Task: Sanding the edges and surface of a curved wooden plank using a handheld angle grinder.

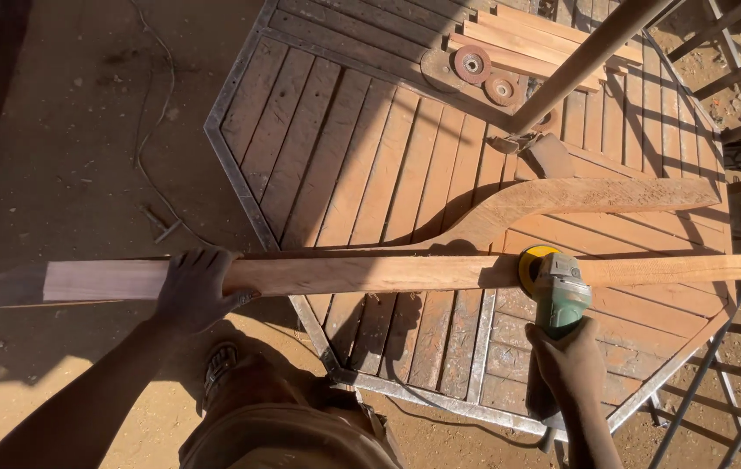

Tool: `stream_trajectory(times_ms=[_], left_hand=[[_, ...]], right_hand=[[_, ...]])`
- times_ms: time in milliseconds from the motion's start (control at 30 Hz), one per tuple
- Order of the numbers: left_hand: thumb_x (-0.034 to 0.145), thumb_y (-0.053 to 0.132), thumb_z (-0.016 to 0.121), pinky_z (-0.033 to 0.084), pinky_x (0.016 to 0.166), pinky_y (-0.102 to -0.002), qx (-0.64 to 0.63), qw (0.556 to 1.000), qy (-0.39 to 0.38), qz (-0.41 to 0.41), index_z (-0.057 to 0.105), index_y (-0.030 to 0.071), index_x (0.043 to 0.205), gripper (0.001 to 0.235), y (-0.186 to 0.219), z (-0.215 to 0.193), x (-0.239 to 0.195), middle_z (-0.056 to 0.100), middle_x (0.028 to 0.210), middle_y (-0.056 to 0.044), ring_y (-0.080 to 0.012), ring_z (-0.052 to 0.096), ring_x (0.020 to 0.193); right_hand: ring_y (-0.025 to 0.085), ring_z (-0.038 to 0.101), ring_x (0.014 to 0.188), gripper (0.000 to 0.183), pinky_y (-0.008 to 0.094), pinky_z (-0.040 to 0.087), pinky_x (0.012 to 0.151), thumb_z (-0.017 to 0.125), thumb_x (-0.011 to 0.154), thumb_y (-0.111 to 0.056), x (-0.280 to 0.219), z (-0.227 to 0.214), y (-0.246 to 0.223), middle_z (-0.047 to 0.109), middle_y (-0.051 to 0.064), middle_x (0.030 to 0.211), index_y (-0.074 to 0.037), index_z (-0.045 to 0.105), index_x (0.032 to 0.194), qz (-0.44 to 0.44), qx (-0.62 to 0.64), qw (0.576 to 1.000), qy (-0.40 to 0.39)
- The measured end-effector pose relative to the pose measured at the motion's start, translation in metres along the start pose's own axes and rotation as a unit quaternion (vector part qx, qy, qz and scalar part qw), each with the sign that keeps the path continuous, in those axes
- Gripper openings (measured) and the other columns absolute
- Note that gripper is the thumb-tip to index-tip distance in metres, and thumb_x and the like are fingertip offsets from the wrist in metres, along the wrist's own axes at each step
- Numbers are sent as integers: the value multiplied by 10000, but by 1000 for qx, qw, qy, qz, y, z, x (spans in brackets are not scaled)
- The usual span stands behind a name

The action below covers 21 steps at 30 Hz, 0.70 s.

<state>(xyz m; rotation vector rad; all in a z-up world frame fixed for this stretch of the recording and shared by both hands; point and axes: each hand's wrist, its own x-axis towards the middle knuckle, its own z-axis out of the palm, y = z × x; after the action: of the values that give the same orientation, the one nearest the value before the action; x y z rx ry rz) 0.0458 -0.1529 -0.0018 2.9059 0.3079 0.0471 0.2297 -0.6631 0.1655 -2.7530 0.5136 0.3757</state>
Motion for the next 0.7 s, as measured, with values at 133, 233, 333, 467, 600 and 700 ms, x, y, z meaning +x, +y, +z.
stream_trajectory(times_ms=[133, 233, 333, 467, 600, 700], left_hand=[[748, 845, 613, 432, 981, -486, -13, 995, -96, -32, 606, 167, 1219, 826, -61, -10, -9, 688, 1164, -85, -320, 602, 1113], [667, 821, 746, 456, 964, -496, 28, 991, -129, -12, 597, 225, 1281, 869, -107, -16, -20, 684, 1212, -39, -318, 617, 1164], [583, 828, 824, 485, 931, -510, 69, 989, -133, -3, 568, 284, 1295, 932, -139, -13, -23, 672, 1228, -12, -305, 618, 1178], [548, 729, 870, 503, 747, -508, 57, 995, 29, 79, 617, 192, 1058, 783, -141, -7, -33, 688, 950, -12, -319, 659, 934], [539, 685, 887, 483, 709, -489, 60, 992, 53, 102, 617, 180, 1078, 786, -146, 0, -34, 667, 934, -35, -327, 641, 893], [486, 594, 941, 481, 765, -504, 63, 993, 41, 88, 602, 215, 1064, 770, -142, -3, -35, 671, 966, -12, -316, 639, 930]], right_hand=[[482, 683, 1001, 655, 588, 505, 829, 776, 778, -433, -50, 42, -31, 710, 221, 1157, -92, 428, 1216, 4, 37, 999, 1], [462, 694, 842, 577, 551, 503, 706, 768, 767, -348, -114, 85, -74, 736, 231, 1010, -74, 431, 1147, -37, 53, 998, -22], [505, 630, 993, 475, 574, 487, 777, 732, 739, -304, -180, 126, -131, 691, 204, 1087, -104, 461, 1074, -39, 12, 999, -30], [515, 684, 788, 502, 607, 492, 596, 698, 768, -283, -241, 167, -164, 686, 182, 1078, -138, 428, 1165, -169, -40, 979, -107], [430, 723, 705, 452, 551, 539, 510, 711, 785, -258, -263, 169, -173, 693, 144, 1065, -132, 460, 1139, -257, -97, 953, -128], [491, 693, 836, 479, 596, 500, 636, 707, 788, -314, -250, 146, -159, 706, 135, 1095, -154, 444, 1154, -122, -102, 981, -112]])
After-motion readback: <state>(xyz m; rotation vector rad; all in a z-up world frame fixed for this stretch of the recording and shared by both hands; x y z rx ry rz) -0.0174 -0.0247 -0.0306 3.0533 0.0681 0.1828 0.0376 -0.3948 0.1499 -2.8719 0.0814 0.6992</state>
